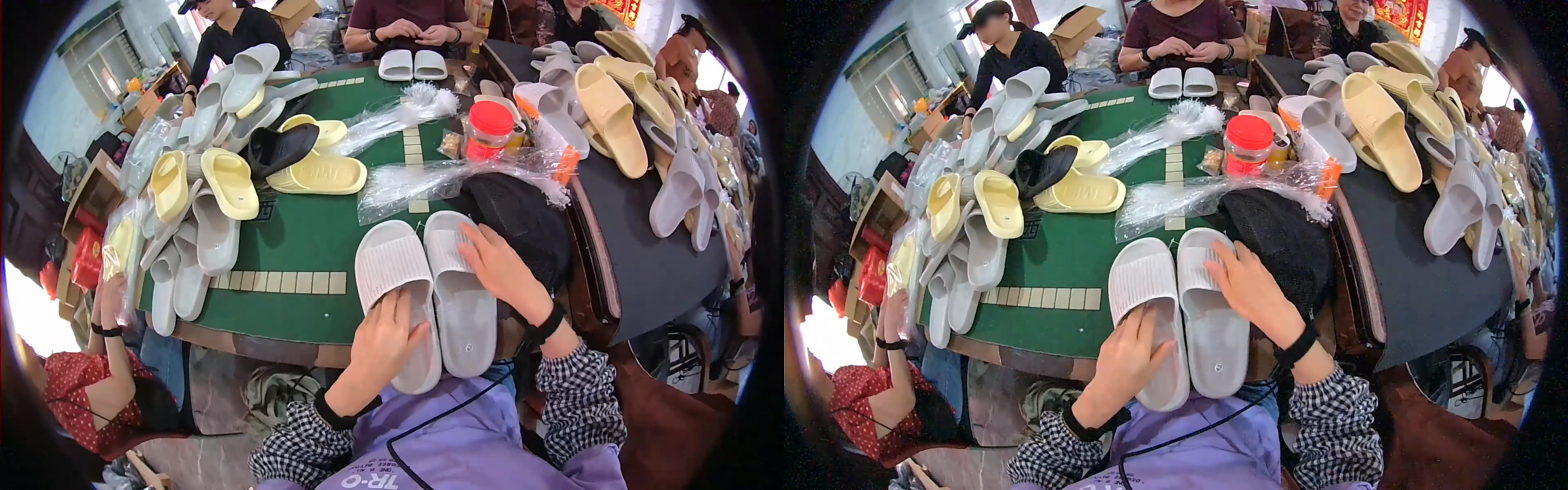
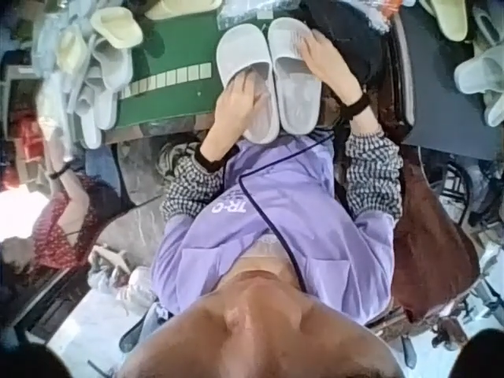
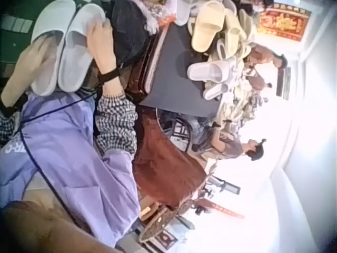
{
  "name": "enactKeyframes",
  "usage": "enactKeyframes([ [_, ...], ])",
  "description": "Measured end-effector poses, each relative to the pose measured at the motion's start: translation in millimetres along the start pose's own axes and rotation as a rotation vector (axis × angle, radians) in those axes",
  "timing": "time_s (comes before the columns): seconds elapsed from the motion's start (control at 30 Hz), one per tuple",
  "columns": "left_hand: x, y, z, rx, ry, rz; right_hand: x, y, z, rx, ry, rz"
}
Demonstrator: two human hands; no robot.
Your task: The recorder is inspecting, handling, and pairing slippers at a manufacturing table.
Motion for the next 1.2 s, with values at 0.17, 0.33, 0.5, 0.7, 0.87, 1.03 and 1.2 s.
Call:
enactKeyframes([
  [0.17,4,3,-5,0.018,-0.030,-0.072,14,25,10,0.047,0.031,-0.009],
  [0.33,15,12,-12,0.136,0.057,-0.005,19,37,17,-0.087,-0.011,-0.002],
  [0.5,28,20,-17,0.077,0.034,-0.075,21,46,14,0.010,0.090,0.080],
  [0.7,34,23,-19,0.032,-0.047,-0.089,15,54,0,-0.088,0.208,0.150],
  [0.87,31,26,-19,-0.096,-0.217,-0.183,-6,65,3,-0.072,0.199,0.251],
  [1.03,30,28,-18,-0.112,-0.204,-0.170,-11,67,12,0.075,0.007,0.172],
  [1.2,34,31,-15,-0.135,-0.197,-0.144,-14,68,15,0.111,-0.178,0.111],
])
Point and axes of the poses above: each hand's wrist, its own y-axis towards the middle knuckle, its own x-axis out of the palm, z = x × y, the point moved 1 cm from there along y, towards the middle knuckle, and after that the axes turned 14 degrees about x, right-handed, at the moved point
